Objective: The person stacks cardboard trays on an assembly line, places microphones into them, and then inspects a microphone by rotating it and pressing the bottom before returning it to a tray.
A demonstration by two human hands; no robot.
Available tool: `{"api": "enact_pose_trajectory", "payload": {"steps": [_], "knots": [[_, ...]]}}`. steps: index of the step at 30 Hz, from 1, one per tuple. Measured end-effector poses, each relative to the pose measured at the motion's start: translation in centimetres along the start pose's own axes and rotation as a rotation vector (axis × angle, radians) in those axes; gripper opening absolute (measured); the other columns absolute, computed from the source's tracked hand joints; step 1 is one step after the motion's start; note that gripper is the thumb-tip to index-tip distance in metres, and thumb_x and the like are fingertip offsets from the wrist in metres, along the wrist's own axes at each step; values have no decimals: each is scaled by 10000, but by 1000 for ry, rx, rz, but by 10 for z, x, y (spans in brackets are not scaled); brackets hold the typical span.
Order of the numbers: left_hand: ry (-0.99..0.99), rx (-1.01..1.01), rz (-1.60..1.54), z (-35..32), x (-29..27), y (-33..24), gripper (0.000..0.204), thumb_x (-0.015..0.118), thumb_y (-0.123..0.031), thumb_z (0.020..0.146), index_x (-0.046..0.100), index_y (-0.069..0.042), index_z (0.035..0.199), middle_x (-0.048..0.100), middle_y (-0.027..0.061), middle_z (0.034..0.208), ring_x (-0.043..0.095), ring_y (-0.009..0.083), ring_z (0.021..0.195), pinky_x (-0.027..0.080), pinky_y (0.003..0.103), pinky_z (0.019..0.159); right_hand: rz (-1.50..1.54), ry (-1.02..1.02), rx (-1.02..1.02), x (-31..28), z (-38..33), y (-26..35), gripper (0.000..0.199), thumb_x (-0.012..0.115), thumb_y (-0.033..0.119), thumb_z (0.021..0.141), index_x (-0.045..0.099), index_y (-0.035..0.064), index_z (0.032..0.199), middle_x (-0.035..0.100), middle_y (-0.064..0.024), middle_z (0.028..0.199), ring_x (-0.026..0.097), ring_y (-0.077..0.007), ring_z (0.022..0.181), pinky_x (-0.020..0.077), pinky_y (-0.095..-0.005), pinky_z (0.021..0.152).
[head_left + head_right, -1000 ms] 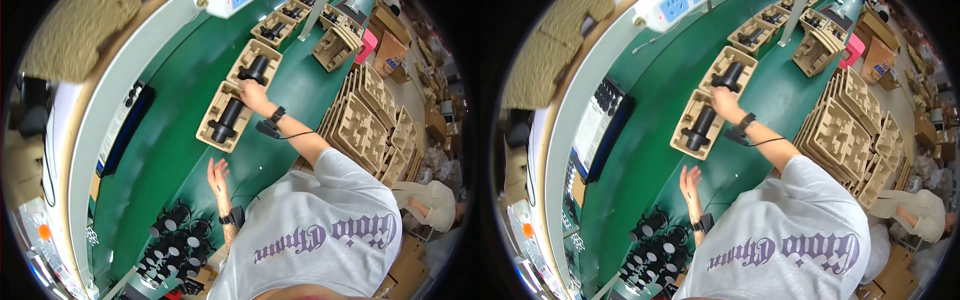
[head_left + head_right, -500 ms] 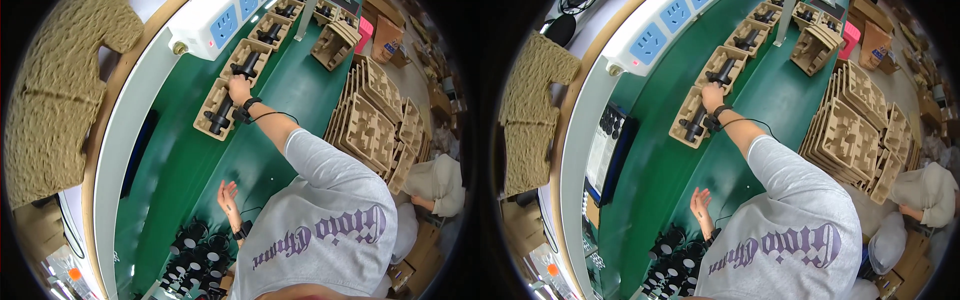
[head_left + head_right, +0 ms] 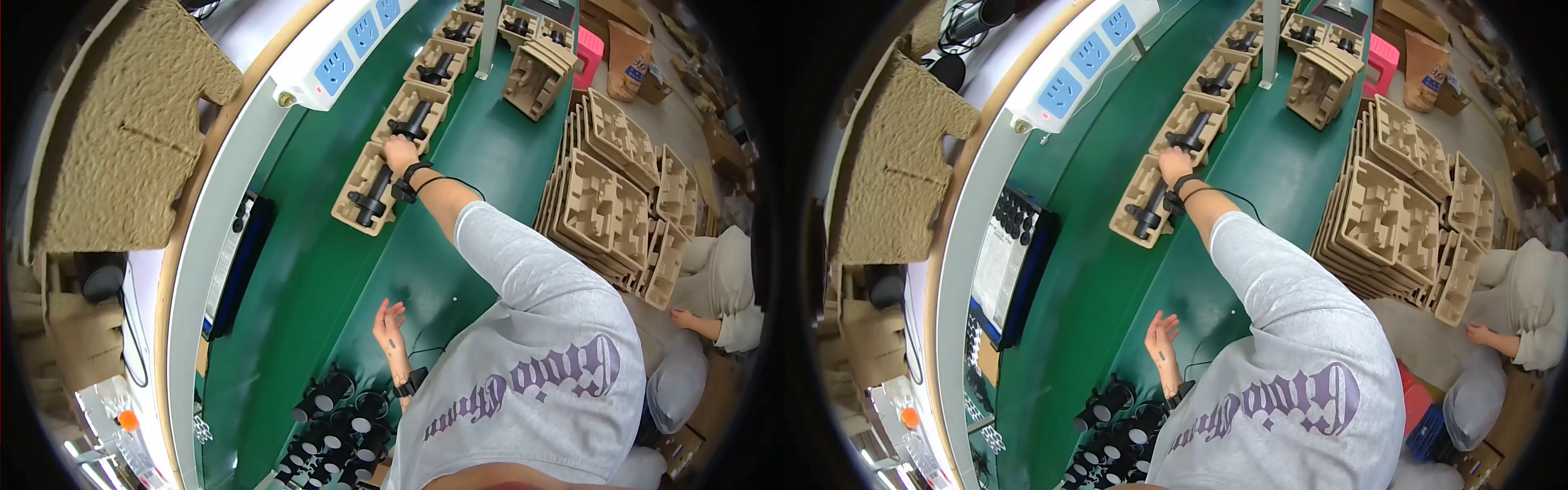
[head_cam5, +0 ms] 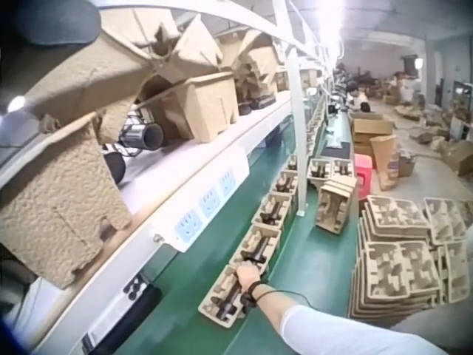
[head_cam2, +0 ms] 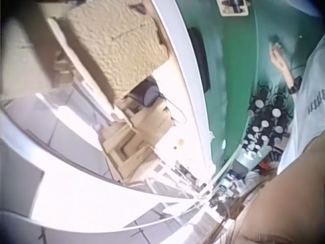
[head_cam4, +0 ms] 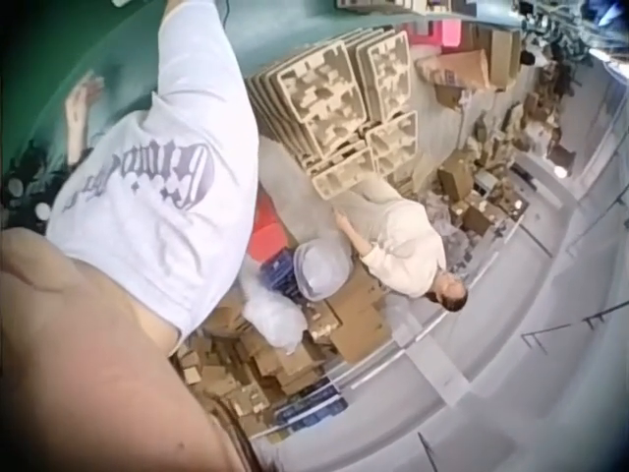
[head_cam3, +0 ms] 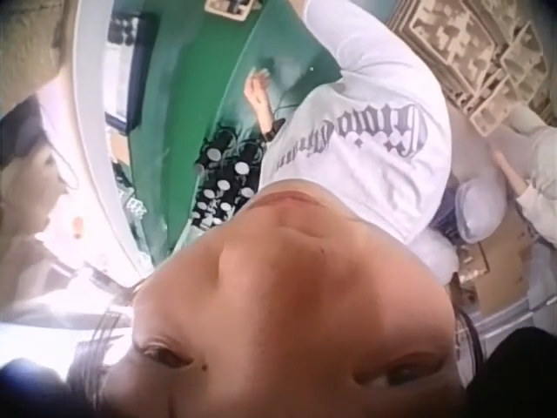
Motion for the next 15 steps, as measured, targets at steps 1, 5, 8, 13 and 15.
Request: {"api": "enact_pose_trajectory", "payload": {"steps": [1, 5, 8, 13, 15], "knots": [[-1, 4, 9, -2, -1, -1, 416, 429, -208, 957, 458, 24, 1302, 652, 160, 1049, 643, 211, 921, 511, 328, 771, 15, 3, -7, -3, 1, 0, 148, 624, 127, 767, 642, 36, 883, 622, -128, 920, 570, -308, 934, 528, -415, 755], [-14, 12, 41, -3, -10, -14, 378, 439, -168, 953, 492, 17, 1279, 653, 152, 1041, 634, 189, 904, 506, 307, 765, 123, -67, -128, -64, 31, 2, 224, 605, 214, 743, 645, 7, 819, 639, -196, 852, 625, -352, 826, 524, -449, 738], [11, -11, 48, -3, -3, -25, 370, 445, -173, 955, 505, 19, 1265, 653, 144, 1042, 632, 180, 903, 501, 294, 768, 115, -223, -58, -164, 71, -62, 227, 591, 263, 760, 667, 69, 849, 659, -169, 852, 645, -340, 820, 530, -446, 698], [164, -21, 110, 6, 28, -29, 371, 452, -212, 958, 526, 13, 1244, 656, 135, 1044, 631, 169, 915, 499, 288, 763, -181, -353, 312, -270, 76, -267, 321, 629, 294, 760, 656, 54, 972, 659, -201, 934, 636, -379, 848, 526, -460, 724], [128, -53, 126, 10, 38, -17, 348, 456, -205, 960, 543, -6, 1230, 668, 109, 1020, 631, 154, 891, 496, 274, 752, -281, -339, 489, -271, 56, -335, 261, 525, 261, 829, 697, 118, 963, 650, -151, 1068, 608, -327, 1020, 487, -511, 813]]}}
Point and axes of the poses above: each hand's wrist, its own z-axis towards the middle knuckle, its own x-axis out of the palm, y = z × x, the point moved 7 cm from there along z, towards the middle knuckle
